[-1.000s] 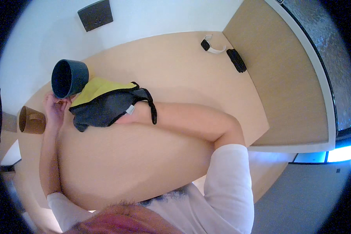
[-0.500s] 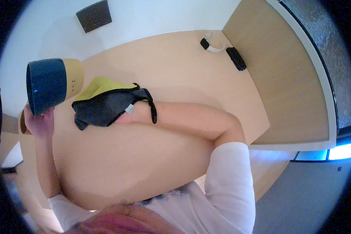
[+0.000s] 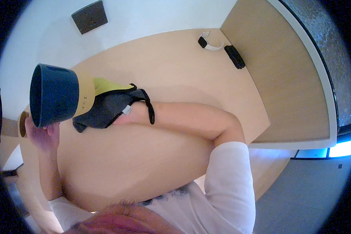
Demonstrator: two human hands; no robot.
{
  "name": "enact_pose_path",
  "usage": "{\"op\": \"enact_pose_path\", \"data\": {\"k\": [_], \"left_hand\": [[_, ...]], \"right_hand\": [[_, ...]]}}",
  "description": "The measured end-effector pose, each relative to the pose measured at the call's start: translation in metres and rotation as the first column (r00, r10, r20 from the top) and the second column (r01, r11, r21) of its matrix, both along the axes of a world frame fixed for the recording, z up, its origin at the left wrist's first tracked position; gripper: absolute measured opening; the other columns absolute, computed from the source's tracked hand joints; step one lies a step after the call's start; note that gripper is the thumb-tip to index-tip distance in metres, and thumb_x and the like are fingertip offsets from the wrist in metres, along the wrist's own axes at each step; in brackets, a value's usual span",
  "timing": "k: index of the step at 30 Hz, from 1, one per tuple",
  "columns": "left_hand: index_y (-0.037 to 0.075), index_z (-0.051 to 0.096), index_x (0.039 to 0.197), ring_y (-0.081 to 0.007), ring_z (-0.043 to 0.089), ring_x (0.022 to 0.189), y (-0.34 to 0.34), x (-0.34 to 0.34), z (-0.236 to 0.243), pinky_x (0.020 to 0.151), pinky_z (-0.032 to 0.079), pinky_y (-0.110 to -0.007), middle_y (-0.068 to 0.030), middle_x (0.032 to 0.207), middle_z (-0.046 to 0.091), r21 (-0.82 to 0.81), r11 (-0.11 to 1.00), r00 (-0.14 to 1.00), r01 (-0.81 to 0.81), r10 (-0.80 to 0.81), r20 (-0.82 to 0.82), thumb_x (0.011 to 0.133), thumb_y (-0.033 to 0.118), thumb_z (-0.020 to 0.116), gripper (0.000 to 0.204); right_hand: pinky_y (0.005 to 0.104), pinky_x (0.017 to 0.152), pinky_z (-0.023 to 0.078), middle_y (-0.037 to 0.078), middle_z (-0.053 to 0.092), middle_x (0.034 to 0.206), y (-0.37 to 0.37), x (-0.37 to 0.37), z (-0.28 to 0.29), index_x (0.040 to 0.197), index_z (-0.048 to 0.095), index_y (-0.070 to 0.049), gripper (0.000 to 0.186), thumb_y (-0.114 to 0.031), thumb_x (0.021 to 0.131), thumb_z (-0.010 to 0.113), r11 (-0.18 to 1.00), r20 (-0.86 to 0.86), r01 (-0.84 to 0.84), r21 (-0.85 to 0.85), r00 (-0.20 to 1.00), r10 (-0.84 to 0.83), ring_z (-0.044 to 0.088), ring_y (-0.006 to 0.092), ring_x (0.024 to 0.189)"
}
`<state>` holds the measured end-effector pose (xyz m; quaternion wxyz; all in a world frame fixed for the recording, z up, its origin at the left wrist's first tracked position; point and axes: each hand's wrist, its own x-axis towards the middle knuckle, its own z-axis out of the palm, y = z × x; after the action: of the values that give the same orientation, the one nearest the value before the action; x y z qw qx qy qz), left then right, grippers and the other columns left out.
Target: The person cleans a mug by wiping its interior and exterior surfaces with a cloth and then stands up from the desk.
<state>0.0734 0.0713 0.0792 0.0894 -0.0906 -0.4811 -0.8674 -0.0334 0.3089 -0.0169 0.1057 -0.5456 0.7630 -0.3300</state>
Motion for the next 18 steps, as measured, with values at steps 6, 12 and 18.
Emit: {"op": "enact_pose_path", "data": {"k": [6, 12, 18], "left_hand": [[0.004, 0.054, 0.104, -0.0101, 0.049, 0.06, -0.005, 0.009, -0.004, 0.051, 0.042, -0.019, -0.0039, 0.076, 0.054, 0.03, 0.998, 0.998, 0.059, -0.06, 0.032, 0.09, 0.023, 0.041, 0.027], [0.003, 0.053, 0.102, -0.0098, 0.047, 0.063, 0.007, 0.005, 0.006, 0.055, 0.042, -0.021, -0.0025, 0.072, 0.051, -0.074, 0.972, 0.963, 0.225, -0.233, -0.135, 0.094, 0.029, 0.038, 0.031], [0.007, 0.054, 0.094, -0.0151, 0.046, 0.055, 0.018, 0.008, -0.001, 0.061, 0.043, -0.031, -0.0032, 0.065, 0.048, -0.156, 0.963, 0.973, -0.221, 0.229, 0.037, 0.097, 0.032, 0.034, 0.032]], "right_hand": [[0.0356, 0.098, 0.044, 0.013, 0.055, 0.128, -0.002, 0.01, 0.034, 0.123, 0.053, -0.006, 0.038, -0.029, 0.093, 0.051, 0.96, 0.403, -0.033, -0.277, 0.903, 0.148, 0.054, 0.027, 0.113], [0.0342, 0.102, 0.04, 0.01, 0.051, 0.132, 0.0, 0.01, 0.039, 0.127, 0.049, -0.006, 0.037, -0.025, 0.096, 0.045, 0.98, 0.472, -0.034, -0.196, 0.873, 0.124, 0.051, 0.0236, 0.118], [0.0329, 0.106, 0.037, 0.007, 0.048, 0.136, -0.001, 0.011, 0.039, 0.13, 0.045, -0.006, 0.036, -0.022, 0.099, 0.039, 0.986, 0.563, -0.035, -0.163, 0.818, 0.122, 0.048, 0.0202, 0.123]]}}
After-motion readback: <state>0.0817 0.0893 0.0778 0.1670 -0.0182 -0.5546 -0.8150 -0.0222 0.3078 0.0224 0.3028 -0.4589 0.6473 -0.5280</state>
